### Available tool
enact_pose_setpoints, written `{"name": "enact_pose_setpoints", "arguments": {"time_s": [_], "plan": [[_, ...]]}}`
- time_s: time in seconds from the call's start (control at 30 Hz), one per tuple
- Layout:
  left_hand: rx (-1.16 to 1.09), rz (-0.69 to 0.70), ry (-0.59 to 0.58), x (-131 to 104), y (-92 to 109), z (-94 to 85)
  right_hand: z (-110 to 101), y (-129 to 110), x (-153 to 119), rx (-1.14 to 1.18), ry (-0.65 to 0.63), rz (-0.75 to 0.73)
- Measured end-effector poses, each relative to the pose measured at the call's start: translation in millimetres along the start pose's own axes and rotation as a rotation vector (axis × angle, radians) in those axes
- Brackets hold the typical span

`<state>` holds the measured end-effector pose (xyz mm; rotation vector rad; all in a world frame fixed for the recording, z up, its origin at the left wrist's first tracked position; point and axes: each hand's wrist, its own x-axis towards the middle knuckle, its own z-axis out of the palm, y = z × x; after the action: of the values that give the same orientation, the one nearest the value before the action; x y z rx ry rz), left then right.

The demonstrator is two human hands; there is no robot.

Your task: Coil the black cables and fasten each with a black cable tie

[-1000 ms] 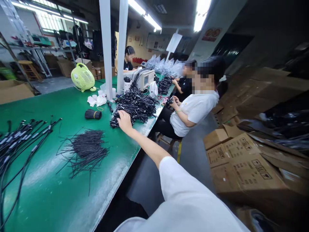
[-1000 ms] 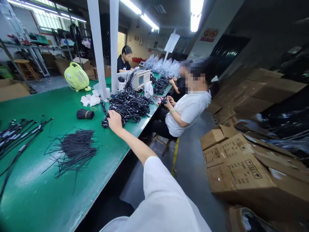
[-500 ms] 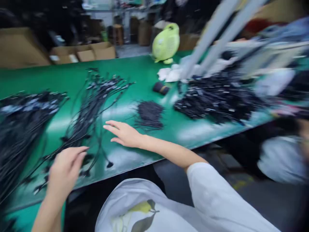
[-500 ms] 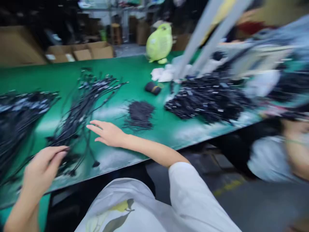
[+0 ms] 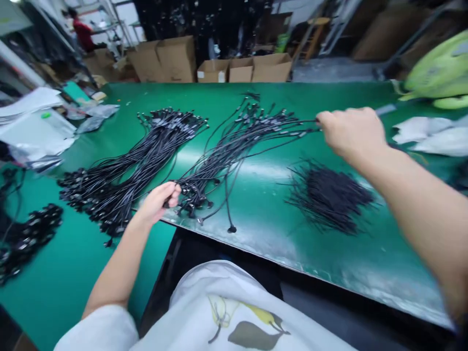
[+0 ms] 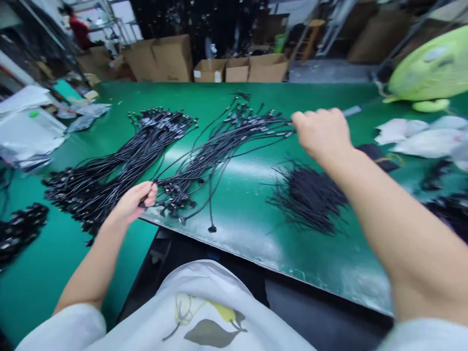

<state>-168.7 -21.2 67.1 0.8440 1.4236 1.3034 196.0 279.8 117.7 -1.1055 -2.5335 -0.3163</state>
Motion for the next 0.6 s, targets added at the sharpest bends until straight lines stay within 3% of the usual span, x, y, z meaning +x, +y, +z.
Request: {"name": "enact_pose_setpoints", "arguments": {"time_s": [0.1,0.2,0.27,0.33,0.4,0.5,0.6], "plan": [[-0.152,-0.001,-0.045,7.1,-5.5,31.2,1.0,-47.3,-47.8,0.008,-0.142,-0.103],[0.076,0.137,-0.084,5.8,-12.9,76.0,-18.3,-116.4,-100.1,0.121,-0.427,-0.336],[0.275,0.295,-0.125,-1.0,-18.9,105.6,-35.3,-152.9,-116.2,0.203,-0.473,-0.422],[0.377,0.350,-0.234,-10.0,-24.7,127.7,-48.9,-168.3,-115.0,0.239,-0.427,-0.403],[0.355,0.245,-0.383,-18.8,-29.0,138.4,-56.4,-160.3,-105.0,0.239,-0.357,-0.319],[0.140,0.038,-0.566,-28.8,-28.7,132.8,-53.5,-120.2,-93.4,0.235,-0.266,-0.186],[-0.257,-0.056,-0.567,-34.0,-14.3,111.7,-35.5,-77.9,-99.3,0.358,-0.227,-0.134]]}}
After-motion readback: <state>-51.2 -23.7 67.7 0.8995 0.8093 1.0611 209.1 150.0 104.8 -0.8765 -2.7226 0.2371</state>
